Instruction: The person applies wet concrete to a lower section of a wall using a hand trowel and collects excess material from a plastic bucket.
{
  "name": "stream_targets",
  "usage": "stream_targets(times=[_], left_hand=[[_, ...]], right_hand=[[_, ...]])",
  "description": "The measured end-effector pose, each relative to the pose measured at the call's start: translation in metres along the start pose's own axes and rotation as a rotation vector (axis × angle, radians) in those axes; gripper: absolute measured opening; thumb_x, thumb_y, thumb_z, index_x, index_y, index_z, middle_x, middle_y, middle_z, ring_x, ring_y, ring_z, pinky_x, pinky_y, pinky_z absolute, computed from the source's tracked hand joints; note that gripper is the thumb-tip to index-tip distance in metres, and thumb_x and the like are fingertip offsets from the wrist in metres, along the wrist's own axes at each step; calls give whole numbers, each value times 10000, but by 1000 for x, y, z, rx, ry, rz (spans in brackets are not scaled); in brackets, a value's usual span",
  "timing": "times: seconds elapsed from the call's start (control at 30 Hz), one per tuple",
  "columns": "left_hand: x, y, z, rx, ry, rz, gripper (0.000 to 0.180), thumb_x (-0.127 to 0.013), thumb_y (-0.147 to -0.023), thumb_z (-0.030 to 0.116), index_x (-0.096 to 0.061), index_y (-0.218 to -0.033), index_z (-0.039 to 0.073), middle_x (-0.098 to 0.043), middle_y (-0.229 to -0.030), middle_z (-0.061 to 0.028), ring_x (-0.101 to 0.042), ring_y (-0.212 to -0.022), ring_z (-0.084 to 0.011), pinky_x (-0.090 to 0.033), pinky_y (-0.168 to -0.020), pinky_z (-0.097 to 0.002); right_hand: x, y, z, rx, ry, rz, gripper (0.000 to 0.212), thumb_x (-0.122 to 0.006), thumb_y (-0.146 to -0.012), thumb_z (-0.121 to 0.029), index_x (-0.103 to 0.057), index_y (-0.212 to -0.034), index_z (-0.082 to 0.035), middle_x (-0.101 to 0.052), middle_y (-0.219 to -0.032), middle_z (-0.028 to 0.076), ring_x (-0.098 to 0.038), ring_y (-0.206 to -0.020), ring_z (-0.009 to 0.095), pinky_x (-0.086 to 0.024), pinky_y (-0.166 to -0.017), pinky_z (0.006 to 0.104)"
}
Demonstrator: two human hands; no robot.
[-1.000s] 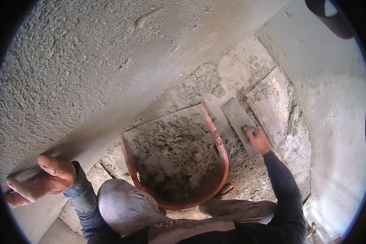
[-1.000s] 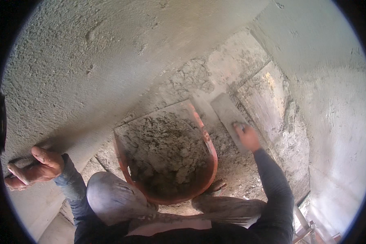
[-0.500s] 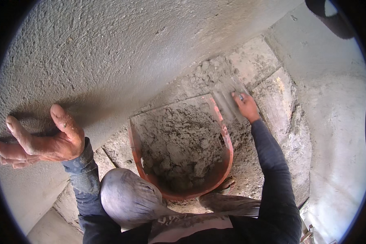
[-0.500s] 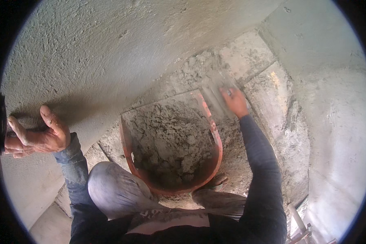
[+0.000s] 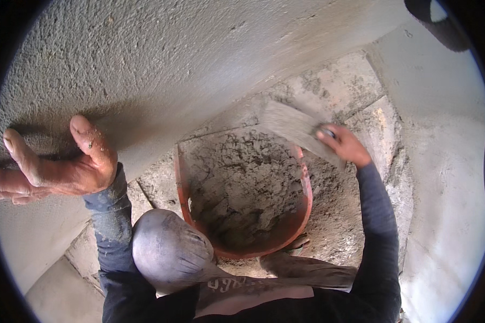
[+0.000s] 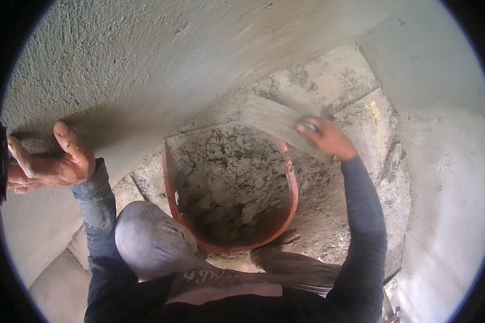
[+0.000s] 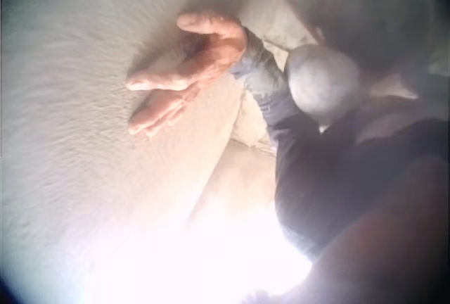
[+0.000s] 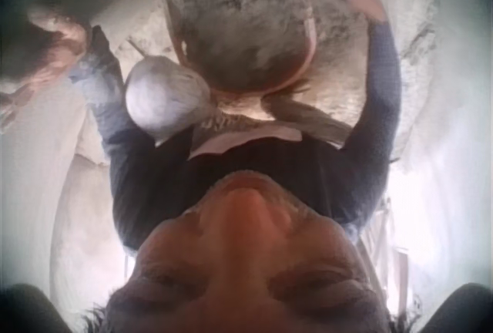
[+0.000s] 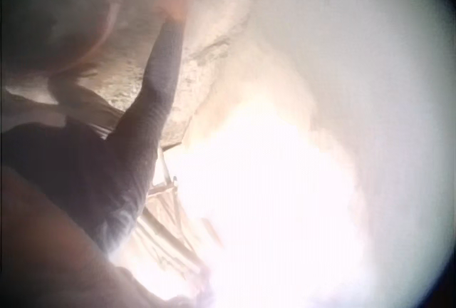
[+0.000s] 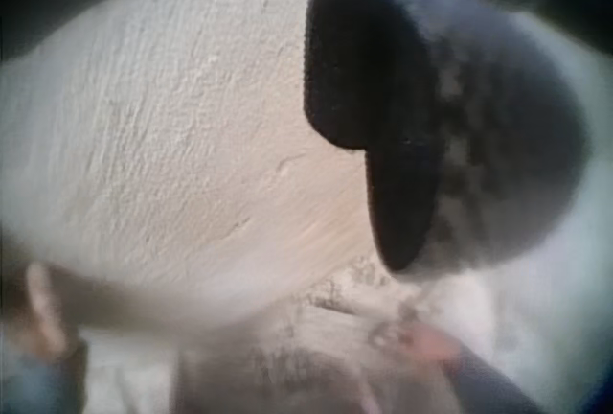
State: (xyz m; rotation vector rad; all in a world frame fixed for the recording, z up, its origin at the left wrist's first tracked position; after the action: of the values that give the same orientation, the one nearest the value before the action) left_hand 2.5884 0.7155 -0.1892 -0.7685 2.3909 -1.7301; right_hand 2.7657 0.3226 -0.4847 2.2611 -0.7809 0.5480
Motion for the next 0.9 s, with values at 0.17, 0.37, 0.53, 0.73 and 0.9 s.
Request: stream_targets(times=[0.17,0.37,0.53,0.73,0.9], left_hand=[[-1,-6,7,-104,-17,-14,809,-524,-899,659,-460,-1403,30,-261,-1511,-288,-268,-1391,-400,-193,-1089,-581],[-3,-13,11,-230,-18,-3,797,-502,-921,639,-410,-1426,30,-280,-1477,-280,-271,-1370,-401,-210,-1085,-575],[-2,-8,13,-169,-47,30,751,-476,-934,631,-398,-1411,55,-318,-1437,-239,-313,-1328,-392,-234,-1059,-575],[-2,-4,10,-66,-39,68,774,-467,-897,712,-486,-1377,105,-320,-1497,-215,-254,-1408,-394,-134,-1072,-690],[-1,-3,11,-104,-47,25,773,-489,-903,689,-465,-1401,98,-311,-1499,-222,-259,-1403,-384,-132,-1082,-669]], right_hand=[[-55,-108,-53,-45,284,-329,557,-515,-949,-593,-687,-1160,-107,-650,-1150,145,-598,-1098,280,-462,-974,467],[-20,-104,12,-187,-58,-344,677,-592,-876,-640,-638,-1248,-77,-619,-1262,181,-573,-1175,301,-424,-1035,479],[-8,-40,111,-357,-230,23,804,-666,-810,-662,-602,-1294,-24,-559,-1361,234,-516,-1285,352,-369,-1107,470],[-13,-46,115,-350,-287,179,848,-720,-818,-578,-528,-1351,53,-534,-1378,267,-518,-1288,362,-387,-1104,434],[-29,21,91,-208,-146,127,568,-623,-921,-490,-600,-1303,-70,-688,-1076,228,-677,-991,319,-515,-928,455]])
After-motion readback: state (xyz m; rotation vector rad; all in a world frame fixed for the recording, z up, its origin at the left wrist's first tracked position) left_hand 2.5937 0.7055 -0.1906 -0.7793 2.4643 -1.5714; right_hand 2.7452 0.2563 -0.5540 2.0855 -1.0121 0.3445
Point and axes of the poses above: each hand's wrist, its own y-axis away from the middle knuckle, its own x-axis out of the back of the hand, z = x × y, the point moved 7 cm from there along -y, towards the middle knuckle
